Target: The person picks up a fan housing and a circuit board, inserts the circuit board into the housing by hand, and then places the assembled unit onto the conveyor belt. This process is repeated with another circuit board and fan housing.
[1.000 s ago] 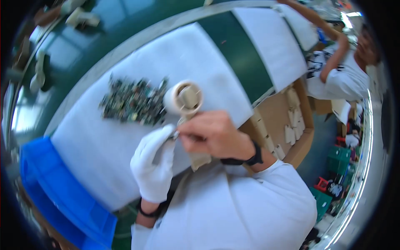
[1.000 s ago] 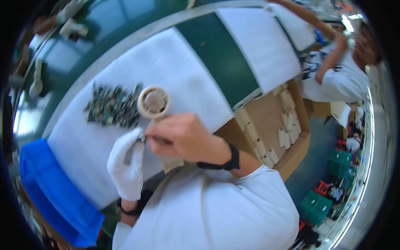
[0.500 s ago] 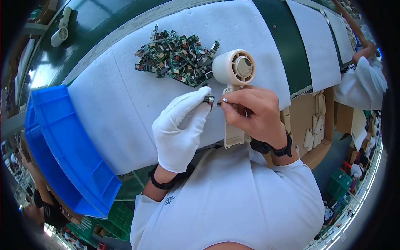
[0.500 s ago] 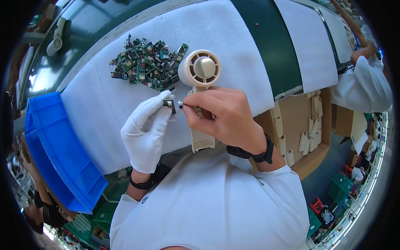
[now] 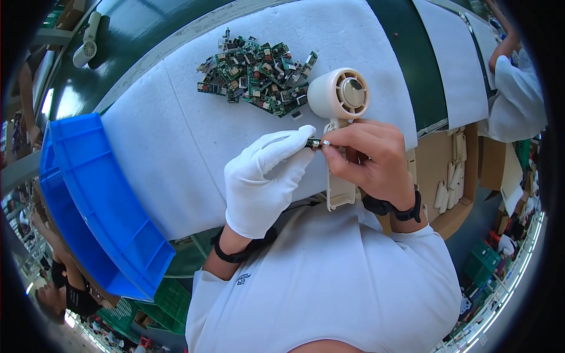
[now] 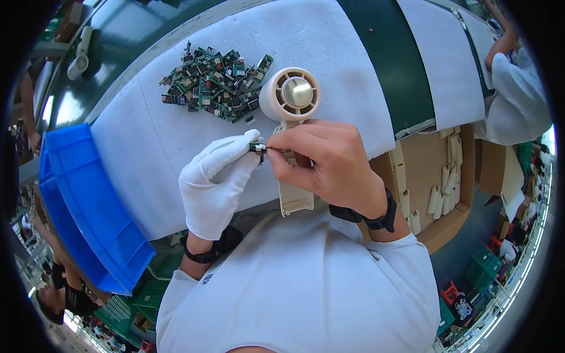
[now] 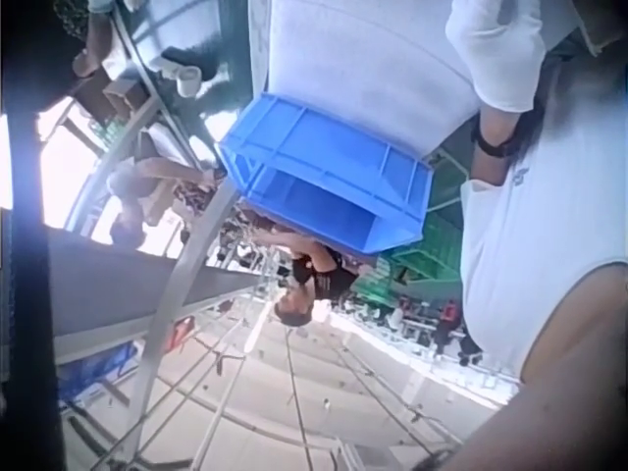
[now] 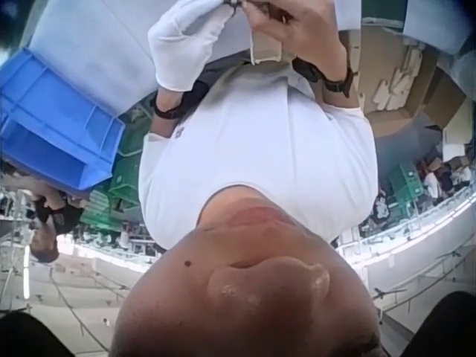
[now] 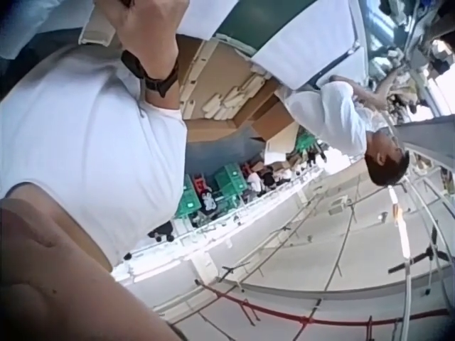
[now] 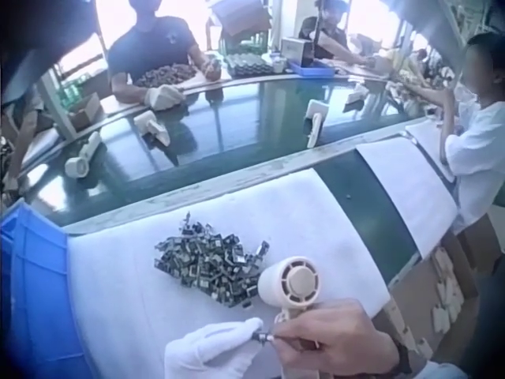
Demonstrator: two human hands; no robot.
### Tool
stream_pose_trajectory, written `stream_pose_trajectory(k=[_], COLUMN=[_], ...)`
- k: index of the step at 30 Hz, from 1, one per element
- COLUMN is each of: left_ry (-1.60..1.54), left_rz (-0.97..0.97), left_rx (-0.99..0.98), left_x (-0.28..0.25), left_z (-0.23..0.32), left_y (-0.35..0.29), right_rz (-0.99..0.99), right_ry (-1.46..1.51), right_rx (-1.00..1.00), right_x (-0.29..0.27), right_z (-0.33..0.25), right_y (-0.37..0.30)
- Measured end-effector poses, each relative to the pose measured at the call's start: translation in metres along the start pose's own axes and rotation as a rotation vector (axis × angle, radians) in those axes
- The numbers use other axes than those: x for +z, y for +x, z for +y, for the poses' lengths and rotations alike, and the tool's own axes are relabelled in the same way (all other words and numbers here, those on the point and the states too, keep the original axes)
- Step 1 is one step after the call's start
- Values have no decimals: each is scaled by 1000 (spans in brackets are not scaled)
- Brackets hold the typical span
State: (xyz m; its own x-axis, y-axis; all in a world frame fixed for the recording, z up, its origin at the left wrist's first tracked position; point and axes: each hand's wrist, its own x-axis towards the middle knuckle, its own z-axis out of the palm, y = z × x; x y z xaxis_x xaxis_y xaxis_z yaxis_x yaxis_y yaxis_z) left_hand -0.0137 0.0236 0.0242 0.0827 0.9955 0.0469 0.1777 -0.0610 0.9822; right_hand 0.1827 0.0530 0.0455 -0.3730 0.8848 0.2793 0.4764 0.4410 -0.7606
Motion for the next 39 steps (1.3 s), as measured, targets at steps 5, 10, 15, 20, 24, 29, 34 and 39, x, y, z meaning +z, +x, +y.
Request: stream_pose_trajectory(k=[5,10,15,20,24,29,34,39], left_ry=[-12,-56,-102,-121,-78,67,31,-33], left_rz=[-6,-63,-169,-172,-128,-83,33,47], left_rx=[-25,-95,-93,-120,-94,-15,57,-56], left_x=[0,-7,-12,-11,-7,-2,4,4], left_z=[3,3,4,3,1,6,-6,0], left_y=[-2,0,1,-1,-4,-4,-5,-8], right_rz=[-22,-39,-82,-139,-160,-127,-43,10], right_ry=[-34,-11,182,228,221,162,200,265], right_rx=[-37,-33,174,147,121,92,174,73], right_x=[-2,-5,-10,-9,-9,-9,-3,-2], right_z=[0,2,5,14,16,18,12,11], right_y=[0,-1,-5,-5,-3,-5,-6,-5])
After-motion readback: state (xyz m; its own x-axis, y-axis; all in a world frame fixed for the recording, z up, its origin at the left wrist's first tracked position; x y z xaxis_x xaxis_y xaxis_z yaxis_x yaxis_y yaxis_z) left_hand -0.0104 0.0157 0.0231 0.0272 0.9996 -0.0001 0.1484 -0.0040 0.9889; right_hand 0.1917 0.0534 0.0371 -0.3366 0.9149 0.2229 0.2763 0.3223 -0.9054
